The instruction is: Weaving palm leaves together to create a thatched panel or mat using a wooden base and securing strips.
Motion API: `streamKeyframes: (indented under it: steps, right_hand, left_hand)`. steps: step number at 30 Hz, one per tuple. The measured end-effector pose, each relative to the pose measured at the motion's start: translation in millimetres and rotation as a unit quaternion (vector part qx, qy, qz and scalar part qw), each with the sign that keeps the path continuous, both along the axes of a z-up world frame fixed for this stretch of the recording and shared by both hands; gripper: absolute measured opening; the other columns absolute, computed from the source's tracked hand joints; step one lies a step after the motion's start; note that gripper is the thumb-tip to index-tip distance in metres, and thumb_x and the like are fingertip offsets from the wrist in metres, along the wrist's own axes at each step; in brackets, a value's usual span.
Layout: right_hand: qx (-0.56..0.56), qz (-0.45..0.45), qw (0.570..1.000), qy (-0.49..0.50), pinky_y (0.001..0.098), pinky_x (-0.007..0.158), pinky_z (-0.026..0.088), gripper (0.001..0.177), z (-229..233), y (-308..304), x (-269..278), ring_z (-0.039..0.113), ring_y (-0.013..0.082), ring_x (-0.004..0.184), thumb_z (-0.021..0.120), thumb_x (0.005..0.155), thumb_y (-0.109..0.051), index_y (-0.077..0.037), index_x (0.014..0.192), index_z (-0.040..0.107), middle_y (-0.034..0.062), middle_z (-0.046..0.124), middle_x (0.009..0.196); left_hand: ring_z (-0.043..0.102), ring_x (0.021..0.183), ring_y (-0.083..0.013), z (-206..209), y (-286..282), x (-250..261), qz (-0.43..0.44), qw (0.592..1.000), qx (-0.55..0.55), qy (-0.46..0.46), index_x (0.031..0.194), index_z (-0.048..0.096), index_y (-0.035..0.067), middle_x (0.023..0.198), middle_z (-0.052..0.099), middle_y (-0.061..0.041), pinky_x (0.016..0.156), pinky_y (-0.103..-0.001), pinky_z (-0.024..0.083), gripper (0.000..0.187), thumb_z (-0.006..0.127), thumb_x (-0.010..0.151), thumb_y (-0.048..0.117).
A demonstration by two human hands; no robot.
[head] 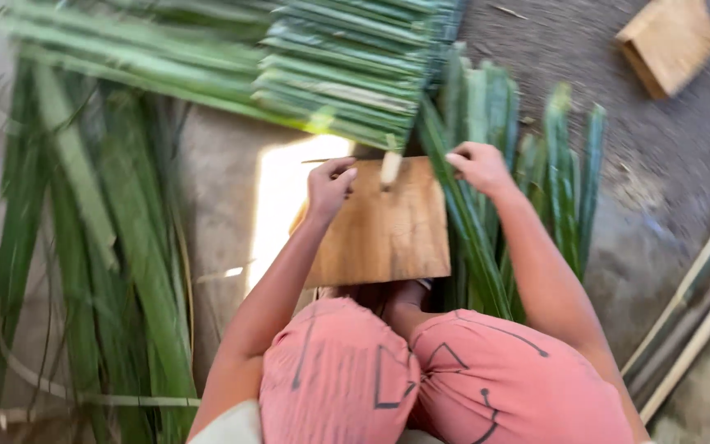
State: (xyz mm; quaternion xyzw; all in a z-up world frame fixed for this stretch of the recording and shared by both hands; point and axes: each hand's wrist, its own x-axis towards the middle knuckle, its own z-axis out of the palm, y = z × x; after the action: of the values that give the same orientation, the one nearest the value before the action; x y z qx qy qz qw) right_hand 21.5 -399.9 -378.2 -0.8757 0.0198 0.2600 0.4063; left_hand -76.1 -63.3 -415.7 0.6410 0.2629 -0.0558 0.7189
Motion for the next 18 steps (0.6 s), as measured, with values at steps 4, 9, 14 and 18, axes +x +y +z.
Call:
streamKeyframes:
  steps: [4, 9, 14, 18]
  right_hand:
    - [0.051, 0.022, 0.998, 0.012, 0.0378, 0.069, 0.058, 0.024, 21.1, -0.6, 6.0, 0.072, 0.0244, 0.073, 0.07, 0.101, -0.018, 0.001, 0.115, 0.072, 0.0206, 0.072, 0.088]
    - [0.063, -0.022, 0.997, 0.029, 0.0293, 0.073, 0.058, 0.021, 18.6, -17.5, 6.8, 0.071, 0.0198, 0.078, 0.07, 0.108, -0.02, -0.002, 0.119, 0.068, 0.0118, 0.071, 0.089]
    - [0.108, -0.052, 0.991, 0.064, 0.0241, 0.071, 0.051, 0.018, 44.1, -4.0, 5.0, 0.062, 0.014, 0.075, 0.066, 0.106, -0.016, 0.0, 0.114, 0.068, 0.0063, 0.066, 0.089]
    - [0.113, -0.053, 0.99, 0.069, 0.0227, 0.072, 0.05, 0.015, 47.1, -4.4, 3.6, 0.063, 0.0137, 0.075, 0.065, 0.107, -0.014, -0.001, 0.113, 0.068, 0.006, 0.066, 0.089]
  left_hand:
    - [0.066, 0.049, -0.014, 49.4, 39.8, -18.7, 0.098, 0.995, -0.002, -0.016, 0.106, 0.078, 0.003, 0.077, 0.071, -0.012, 0.039, -0.024, 0.058, 0.021, 0.075, 0.086, 0.004]
    - [0.071, 0.072, -0.0168, 41.0, 142.5, -60.2, 0.181, 0.943, 0.277, 0.011, 0.09, 0.083, 0.02, 0.084, 0.075, -0.002, 0.063, -0.032, 0.059, 0.011, 0.076, 0.084, 0.015]
    - [0.067, 0.069, -0.0146, 112.8, 249.5, -78.8, 0.25, 0.888, 0.385, -0.042, 0.094, 0.079, 0.001, 0.08, 0.077, -0.005, 0.068, -0.026, 0.056, 0.019, 0.07, 0.083, 0.014]
    - [0.073, 0.071, -0.0221, 48.6, 344.3, -71.4, 0.28, 0.793, 0.539, 0.048, 0.092, 0.082, 0.008, 0.084, 0.079, -0.004, 0.068, -0.035, 0.058, 0.015, 0.077, 0.078, 0.014]
